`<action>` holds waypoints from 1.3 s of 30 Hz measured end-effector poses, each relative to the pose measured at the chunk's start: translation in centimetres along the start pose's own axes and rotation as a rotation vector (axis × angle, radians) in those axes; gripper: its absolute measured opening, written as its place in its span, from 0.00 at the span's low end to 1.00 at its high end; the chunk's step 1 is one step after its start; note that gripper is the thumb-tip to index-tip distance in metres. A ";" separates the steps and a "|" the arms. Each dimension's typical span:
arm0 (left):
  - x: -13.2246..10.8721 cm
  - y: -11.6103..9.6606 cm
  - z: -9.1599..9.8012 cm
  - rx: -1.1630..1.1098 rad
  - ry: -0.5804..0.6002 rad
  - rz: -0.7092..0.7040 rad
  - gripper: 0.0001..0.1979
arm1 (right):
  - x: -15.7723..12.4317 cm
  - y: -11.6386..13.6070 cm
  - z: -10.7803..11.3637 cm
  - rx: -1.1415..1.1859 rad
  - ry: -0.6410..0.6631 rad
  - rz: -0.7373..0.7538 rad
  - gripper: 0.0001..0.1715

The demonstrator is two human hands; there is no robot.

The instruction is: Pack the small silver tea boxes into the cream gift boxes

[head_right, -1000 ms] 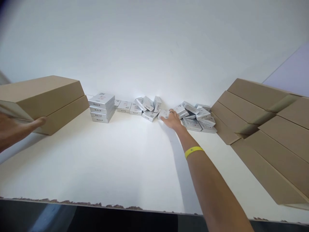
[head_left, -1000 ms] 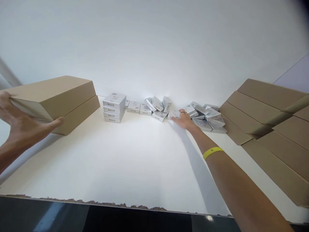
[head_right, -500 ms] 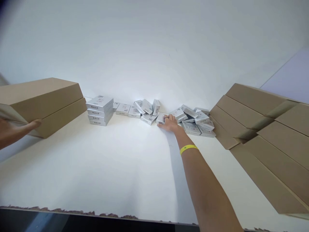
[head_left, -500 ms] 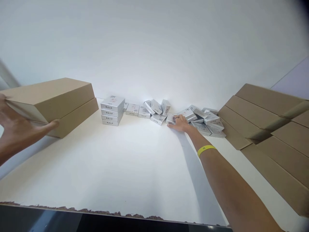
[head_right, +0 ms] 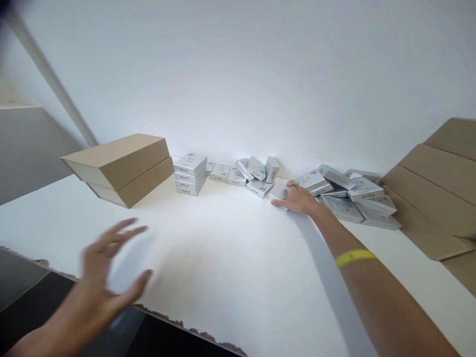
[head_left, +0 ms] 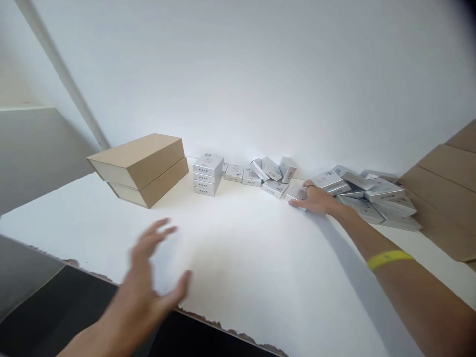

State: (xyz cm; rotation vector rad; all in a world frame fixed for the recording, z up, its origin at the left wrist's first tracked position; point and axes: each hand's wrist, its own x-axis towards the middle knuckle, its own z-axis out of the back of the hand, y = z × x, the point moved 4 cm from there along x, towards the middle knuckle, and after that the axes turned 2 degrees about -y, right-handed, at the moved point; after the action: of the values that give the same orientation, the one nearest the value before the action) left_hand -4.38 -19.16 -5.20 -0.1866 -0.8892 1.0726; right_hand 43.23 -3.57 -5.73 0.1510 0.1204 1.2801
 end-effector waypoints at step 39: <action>9.7 -3.6 -16.7 -0.472 0.429 -0.222 0.44 | -2.2 5.7 -4.0 0.157 -0.149 -0.017 0.45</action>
State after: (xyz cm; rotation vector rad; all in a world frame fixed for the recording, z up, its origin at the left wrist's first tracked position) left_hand 11.64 -8.45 -8.87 -0.6697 -0.7368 0.5696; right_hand 36.53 -3.87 -8.63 0.3781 0.0939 1.2379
